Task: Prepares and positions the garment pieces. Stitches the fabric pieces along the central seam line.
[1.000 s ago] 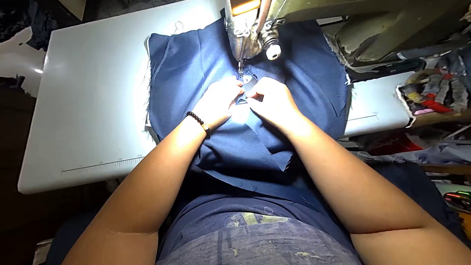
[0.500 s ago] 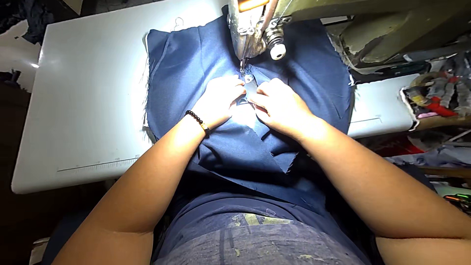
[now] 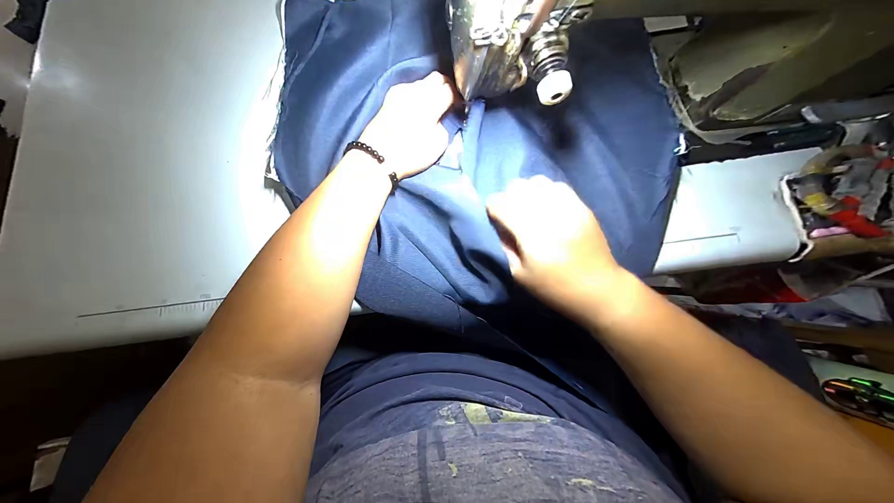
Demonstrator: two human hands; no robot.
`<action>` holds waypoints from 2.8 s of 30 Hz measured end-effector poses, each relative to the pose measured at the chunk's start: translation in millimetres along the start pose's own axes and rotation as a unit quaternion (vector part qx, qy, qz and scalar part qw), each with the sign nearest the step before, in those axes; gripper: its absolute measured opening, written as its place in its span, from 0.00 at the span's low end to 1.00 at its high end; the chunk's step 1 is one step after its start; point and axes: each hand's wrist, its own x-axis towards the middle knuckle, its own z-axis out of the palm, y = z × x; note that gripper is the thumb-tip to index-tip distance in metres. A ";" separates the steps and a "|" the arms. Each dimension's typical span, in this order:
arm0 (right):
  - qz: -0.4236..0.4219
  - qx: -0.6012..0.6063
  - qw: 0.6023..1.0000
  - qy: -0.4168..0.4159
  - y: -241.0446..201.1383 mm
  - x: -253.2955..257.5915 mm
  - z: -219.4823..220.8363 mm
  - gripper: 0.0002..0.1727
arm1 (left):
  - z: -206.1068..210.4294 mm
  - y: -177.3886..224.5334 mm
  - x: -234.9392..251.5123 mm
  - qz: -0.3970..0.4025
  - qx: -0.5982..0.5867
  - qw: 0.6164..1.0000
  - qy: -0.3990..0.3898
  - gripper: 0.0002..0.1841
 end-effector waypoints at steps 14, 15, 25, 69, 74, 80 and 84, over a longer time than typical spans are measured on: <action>0.105 -0.030 0.993 -0.035 84.1 26.0 -48.6 0.22 | -19.6 48.5 -29.6 -0.366 0.040 0.923 -0.112 0.31; 0.106 0.003 0.994 -0.016 73.2 2.1 -47.1 0.20 | -27.3 48.4 -34.3 -0.343 0.021 0.929 -0.136 0.34; 0.268 0.131 0.932 -0.204 66.0 -6.7 -36.8 0.44 | -44.3 -20.4 -96.6 -0.227 0.042 0.971 -0.061 0.38; 0.295 -0.074 0.946 -0.109 141.3 113.6 -53.6 0.31 | -76.0 79.6 -111.7 -0.386 0.143 0.874 -0.257 0.41; 0.281 -0.066 0.945 -0.153 119.4 116.5 -33.3 0.28 | -59.2 76.8 -130.0 -0.226 0.110 0.959 -0.133 0.32; 0.221 0.096 0.971 -0.003 55.4 26.9 -16.8 0.38 | -32.3 39.9 -136.6 -0.060 0.047 0.988 -0.132 0.36; 0.164 -0.008 0.983 -0.080 80.9 -11.2 3.2 0.40 | -11.1 65.0 -129.5 -0.096 0.048 0.988 -0.108 0.35</action>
